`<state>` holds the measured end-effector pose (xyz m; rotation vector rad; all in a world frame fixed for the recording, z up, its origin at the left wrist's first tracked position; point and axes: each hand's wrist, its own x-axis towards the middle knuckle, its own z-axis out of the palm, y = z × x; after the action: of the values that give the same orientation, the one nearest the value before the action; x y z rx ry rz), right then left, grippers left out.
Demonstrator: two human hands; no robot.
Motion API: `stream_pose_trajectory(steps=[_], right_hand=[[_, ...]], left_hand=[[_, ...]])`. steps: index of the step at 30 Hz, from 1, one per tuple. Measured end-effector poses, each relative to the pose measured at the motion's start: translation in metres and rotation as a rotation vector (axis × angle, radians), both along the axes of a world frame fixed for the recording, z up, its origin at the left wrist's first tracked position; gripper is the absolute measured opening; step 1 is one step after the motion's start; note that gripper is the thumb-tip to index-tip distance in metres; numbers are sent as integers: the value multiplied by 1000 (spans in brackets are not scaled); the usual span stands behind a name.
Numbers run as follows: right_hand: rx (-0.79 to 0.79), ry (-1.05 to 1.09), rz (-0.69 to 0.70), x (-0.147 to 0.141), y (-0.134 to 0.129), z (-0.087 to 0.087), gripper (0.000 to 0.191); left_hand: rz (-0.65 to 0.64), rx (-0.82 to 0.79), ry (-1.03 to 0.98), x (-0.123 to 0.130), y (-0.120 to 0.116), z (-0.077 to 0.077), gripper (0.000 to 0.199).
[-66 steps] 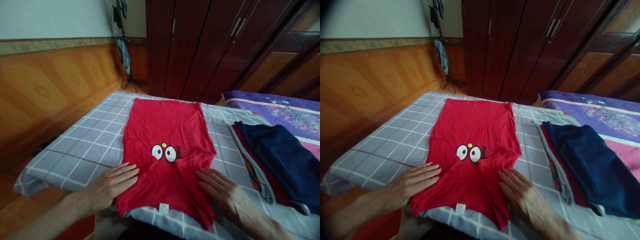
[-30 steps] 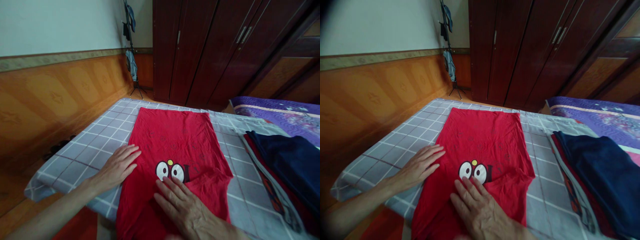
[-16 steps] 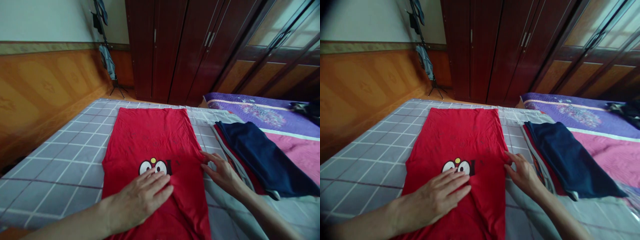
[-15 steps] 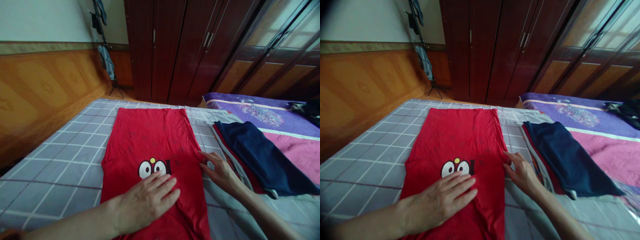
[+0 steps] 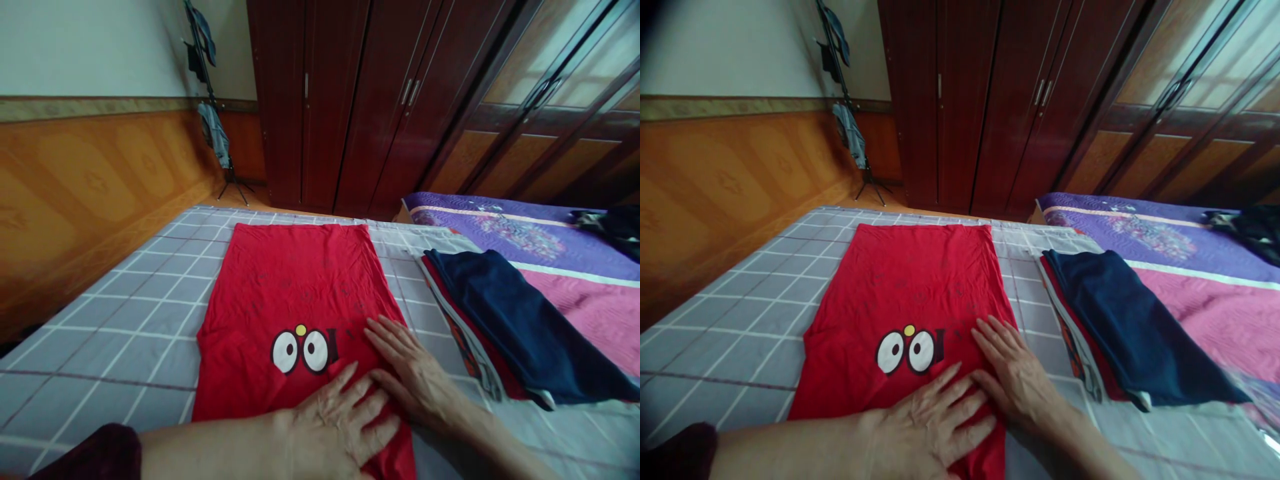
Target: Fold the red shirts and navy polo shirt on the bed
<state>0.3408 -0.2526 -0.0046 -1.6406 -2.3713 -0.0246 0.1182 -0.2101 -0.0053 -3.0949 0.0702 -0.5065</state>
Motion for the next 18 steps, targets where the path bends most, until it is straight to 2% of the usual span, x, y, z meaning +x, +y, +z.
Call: stream_pose_trajectory(steps=[2,4,6,8,11,13,15,18], right_hand=[[-29,-35,25,-4,-3,-2,57],[32,-59,-3,-3,-10,2,58],[109,-99,6,1,-20,9,55],[141,-166,85,5,-33,16,53],[118,-278,261,6,-48,19,51],[127,-318,358,4,-52,20,46],[142,-304,427,-2,-50,23,43],[103,-241,510,-14,-40,32,40]], left_hand=[[-21,-47,57,-14,6,7,65],[-16,-107,112,-38,14,21,61],[73,-142,160,-70,22,34,55],[203,-114,202,-109,29,40,48],[342,-91,263,-167,28,33,70],[416,-120,303,-195,21,25,76],[444,-149,328,-209,12,19,77],[441,-149,324,-213,1,14,74]])
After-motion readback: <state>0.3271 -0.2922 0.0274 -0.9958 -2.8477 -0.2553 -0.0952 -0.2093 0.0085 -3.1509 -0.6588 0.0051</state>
